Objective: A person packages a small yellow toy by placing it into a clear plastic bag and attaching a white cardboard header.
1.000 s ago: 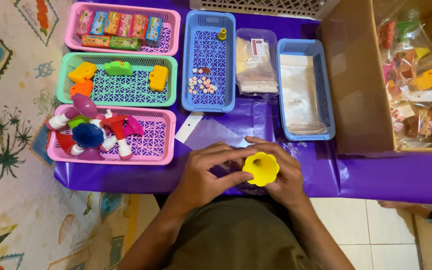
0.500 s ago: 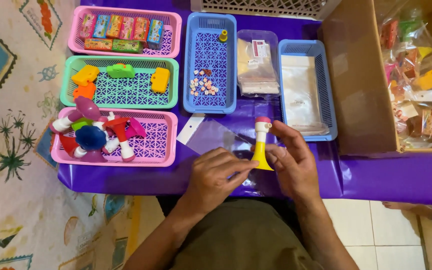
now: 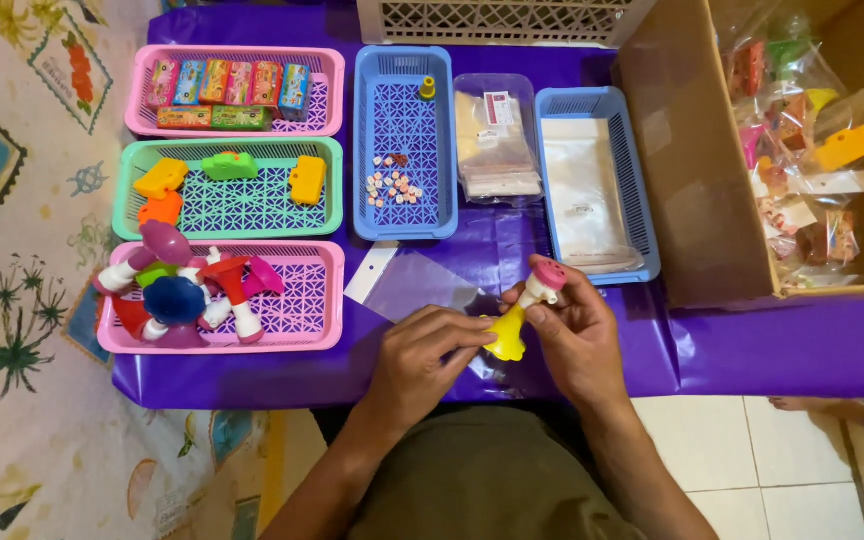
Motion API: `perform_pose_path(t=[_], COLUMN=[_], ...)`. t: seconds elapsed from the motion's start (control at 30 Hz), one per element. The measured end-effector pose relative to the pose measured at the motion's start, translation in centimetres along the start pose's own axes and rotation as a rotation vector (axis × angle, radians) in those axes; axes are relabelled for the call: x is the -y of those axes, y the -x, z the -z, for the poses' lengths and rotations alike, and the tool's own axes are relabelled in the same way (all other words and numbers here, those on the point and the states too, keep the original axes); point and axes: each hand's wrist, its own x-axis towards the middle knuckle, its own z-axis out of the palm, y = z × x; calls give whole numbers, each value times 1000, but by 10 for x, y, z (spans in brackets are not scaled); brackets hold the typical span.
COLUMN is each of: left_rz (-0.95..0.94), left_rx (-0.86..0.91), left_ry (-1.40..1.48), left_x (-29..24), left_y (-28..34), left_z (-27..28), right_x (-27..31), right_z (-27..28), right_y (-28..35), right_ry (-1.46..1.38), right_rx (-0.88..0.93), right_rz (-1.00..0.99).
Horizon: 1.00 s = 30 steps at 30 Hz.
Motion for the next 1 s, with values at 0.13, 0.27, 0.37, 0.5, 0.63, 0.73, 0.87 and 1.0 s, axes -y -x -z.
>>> perform_pose_path(t=[0.13,0.27,0.37,0.5,0.63,0.73,0.87,1.0], left_rz=[31,39,35,73,100,125,141,124], left_rx=[78,190,207,246,275,273,228,258], left_ry=[57,-218,-345,-452,-405,-440,-428,-408], left_x=[5,25,38,52,52,55,57,57], left_y=[-1,8,20,31,30,33,34,32], left_z=[3,1,-14,-29,-27,-28,-28,-29], right_x=[3,21,18,26,45,62,60,62], right_z=[15,25,41,59,39,13,12,15], right_y=[-1,-3,4,11,25,24,14,12], right_ry=[77,218,141,-14,126,302,809,1002], right_rx=[49,145,118,156,317,435,346,379], right_rz=[-15,-216,-345,-385,-444,-496,-440,-311])
